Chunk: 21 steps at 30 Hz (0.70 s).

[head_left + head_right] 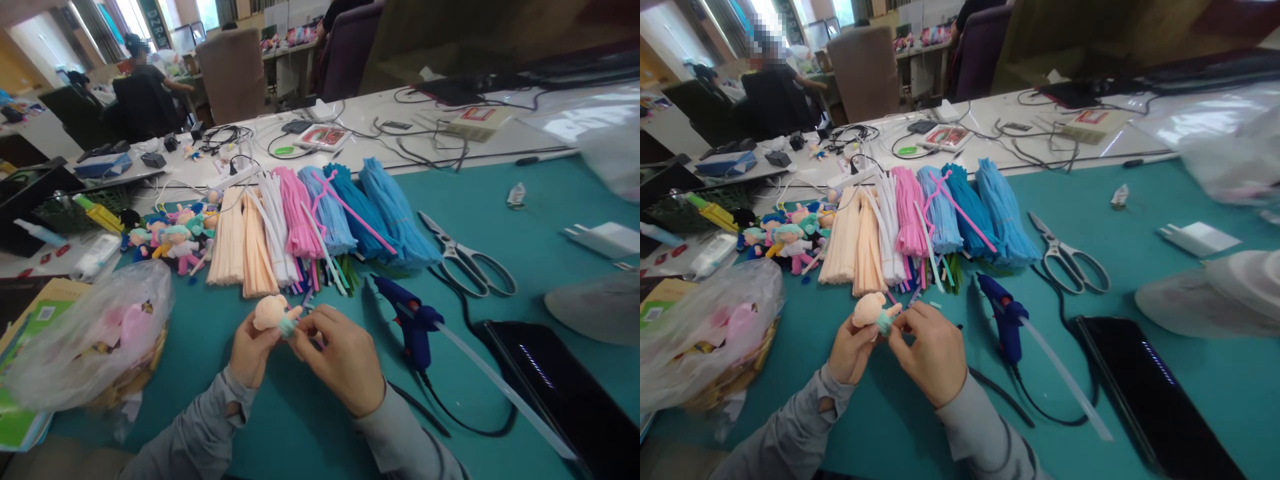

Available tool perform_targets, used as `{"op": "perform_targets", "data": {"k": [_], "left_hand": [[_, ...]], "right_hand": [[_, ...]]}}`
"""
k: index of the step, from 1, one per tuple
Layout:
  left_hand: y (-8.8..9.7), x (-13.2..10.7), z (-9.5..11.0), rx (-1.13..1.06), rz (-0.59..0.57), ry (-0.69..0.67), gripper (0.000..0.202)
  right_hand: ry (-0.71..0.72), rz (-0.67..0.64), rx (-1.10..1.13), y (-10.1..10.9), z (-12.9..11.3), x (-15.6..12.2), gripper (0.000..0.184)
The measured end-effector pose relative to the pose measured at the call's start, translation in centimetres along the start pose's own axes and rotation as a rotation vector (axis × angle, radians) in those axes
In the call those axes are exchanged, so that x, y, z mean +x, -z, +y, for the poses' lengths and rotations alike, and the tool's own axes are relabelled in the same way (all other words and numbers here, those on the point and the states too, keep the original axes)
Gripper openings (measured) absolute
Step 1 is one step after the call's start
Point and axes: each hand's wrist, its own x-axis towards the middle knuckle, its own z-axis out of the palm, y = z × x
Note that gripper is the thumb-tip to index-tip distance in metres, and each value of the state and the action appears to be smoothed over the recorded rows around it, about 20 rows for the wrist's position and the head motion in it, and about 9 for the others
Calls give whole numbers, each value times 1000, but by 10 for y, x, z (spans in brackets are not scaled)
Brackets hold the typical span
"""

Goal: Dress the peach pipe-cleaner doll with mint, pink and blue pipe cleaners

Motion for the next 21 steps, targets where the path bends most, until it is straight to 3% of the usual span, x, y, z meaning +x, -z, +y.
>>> {"op": "perform_targets", "data": {"k": [12, 21], "left_hand": [[-2, -2, -1, 39, 27, -1, 47], [-4, 2, -6, 82, 152, -75, 41]], "right_hand": [[61, 8, -53, -4, 1, 0, 22], [72, -56, -52, -4, -6, -2, 21]]}}
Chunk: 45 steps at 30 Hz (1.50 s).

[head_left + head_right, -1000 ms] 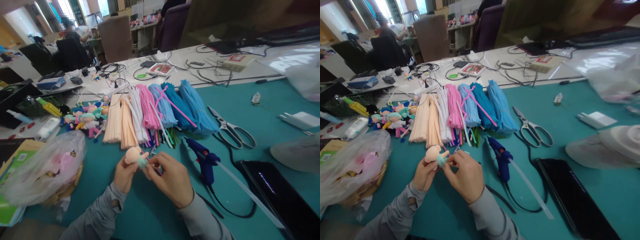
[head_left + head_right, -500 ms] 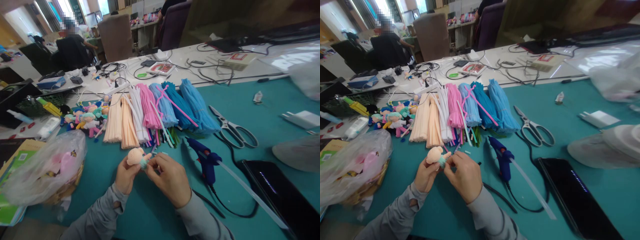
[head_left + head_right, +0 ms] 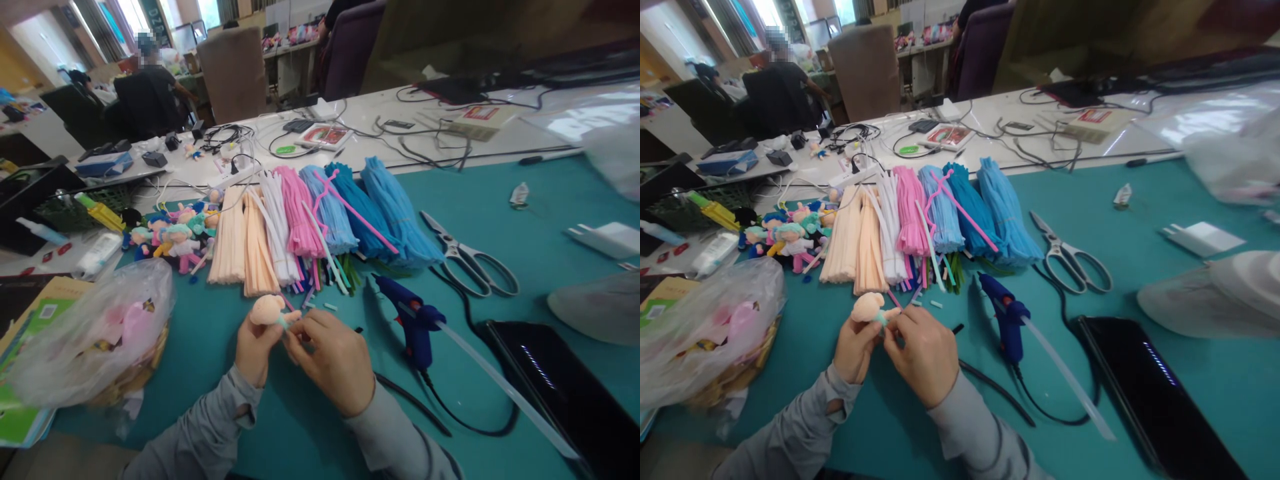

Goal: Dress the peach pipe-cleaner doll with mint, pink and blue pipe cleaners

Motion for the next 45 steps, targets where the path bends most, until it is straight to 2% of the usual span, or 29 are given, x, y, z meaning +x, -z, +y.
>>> {"op": "perform_targets", "data": {"k": [4, 8, 19, 25, 32, 35, 40, 43, 45], "left_hand": [[-1, 1, 3, -9, 62, 24, 41], [0, 2, 6, -3, 73, 53, 39], [2, 3, 8, 39, 82, 39, 35], [7, 3, 1, 98, 66, -22, 30], [11, 2, -1, 133, -18, -96, 30], [11, 1, 0, 173, 3, -116, 28], [10, -1, -1, 192, 63, -102, 30], [10, -1, 0, 180, 41, -81, 32], [10, 0, 1, 180, 0, -71, 31]], "right_hand": [[-41, -27, 108, 3, 2, 1, 18], [-84, -29, 119, 3, 6, 2, 16], [-38, -48, 146, -2, 3, 2, 17], [-74, -43, 155, -6, 4, 1, 16], [-157, -73, 175, -6, 7, 2, 14], [-164, -73, 183, -6, 6, 3, 14], [-215, -26, 140, -13, 3, 1, 20], [-271, -8, 153, -16, 2, 0, 19], [-315, -25, 239, -16, 2, 2, 15]]}}
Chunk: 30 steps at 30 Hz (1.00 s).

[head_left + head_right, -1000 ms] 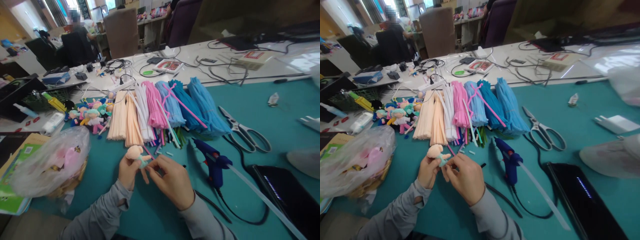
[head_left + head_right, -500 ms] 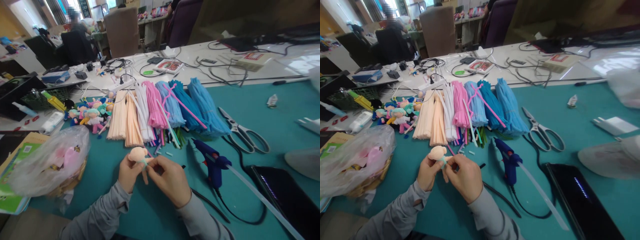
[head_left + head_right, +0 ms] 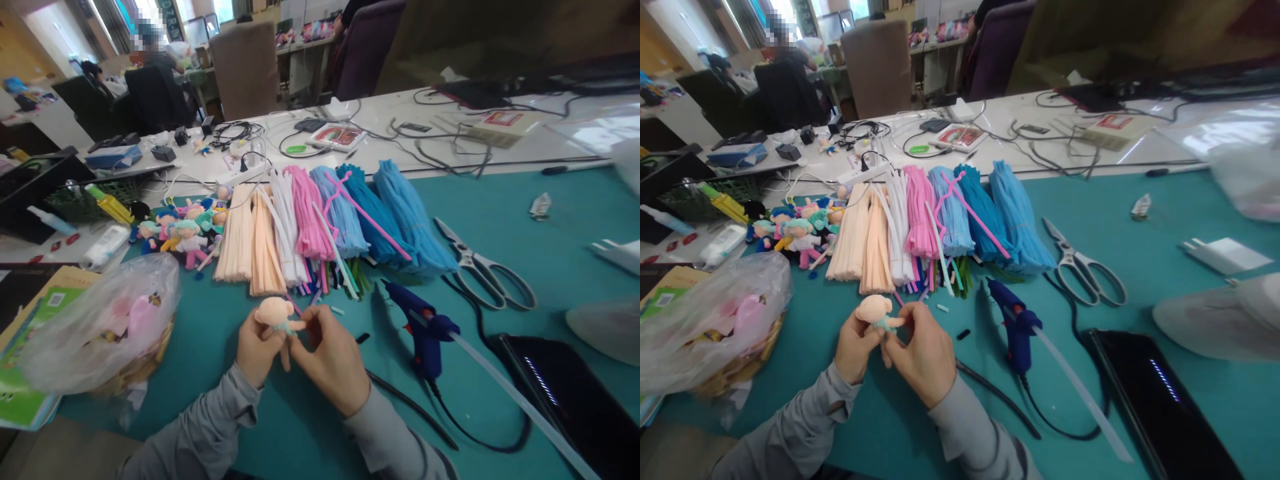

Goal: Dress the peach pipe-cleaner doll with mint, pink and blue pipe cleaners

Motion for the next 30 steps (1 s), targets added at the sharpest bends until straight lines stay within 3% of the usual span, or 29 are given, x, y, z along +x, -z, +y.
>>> {"op": "perform_targets", "data": {"k": [8, 16, 21, 30], "left_hand": [[5, 4, 2, -46, -175, 65, 39], [7, 3, 4, 55, -161, 20, 37], [6, 3, 4, 92, -151, 71, 37], [9, 5, 2, -21, -224, 73, 38]], "right_hand": [[-149, -230, 393, 7, 4, 6, 10], [-162, -223, 423, 6, 5, 6, 8], [-204, -240, 443, 4, 3, 5, 9], [-195, -186, 410, 7, 9, 8, 8]]}}
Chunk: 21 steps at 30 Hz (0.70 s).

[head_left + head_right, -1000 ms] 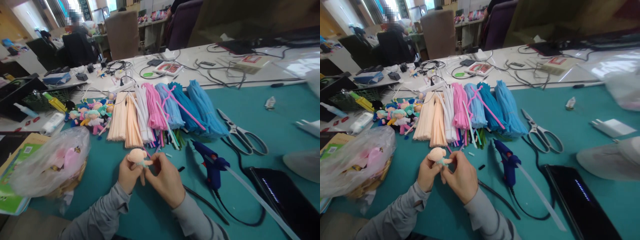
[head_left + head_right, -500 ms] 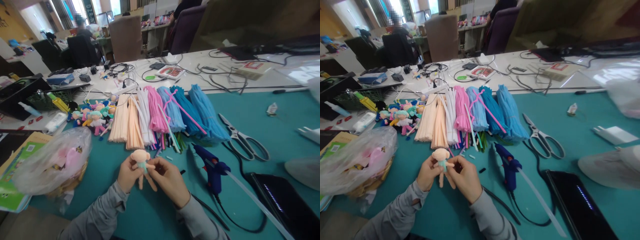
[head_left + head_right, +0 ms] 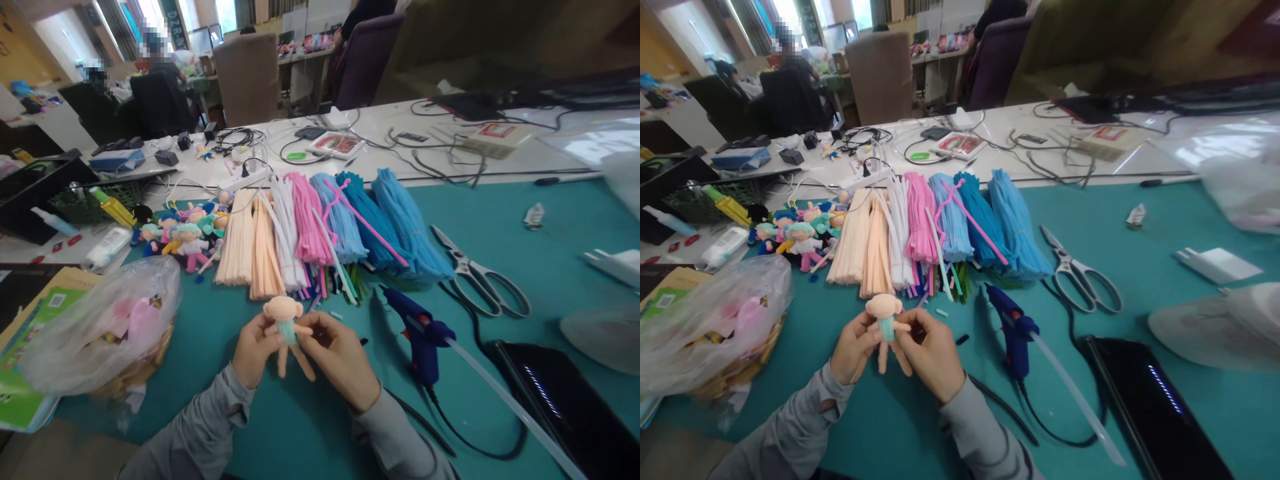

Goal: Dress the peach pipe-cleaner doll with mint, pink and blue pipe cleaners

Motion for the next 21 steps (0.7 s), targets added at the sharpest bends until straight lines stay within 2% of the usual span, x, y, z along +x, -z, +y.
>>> {"op": "perform_targets", "data": {"k": [5, 14, 18, 21], "left_hand": [[1, 1, -1, -12, 76, -4, 26], [2, 0, 1, 51, 129, 2, 26], [0, 0, 3, 16, 172, 31, 27], [1, 0, 3, -1, 177, 33, 27]], "right_hand": [[-16, -22, 38, 0, 3, 1, 12], [-91, -96, 205, 3, 3, 2, 15], [-56, -91, 167, 6, 2, 3, 17], [6, -45, 49, 9, 4, 3, 17]]}}
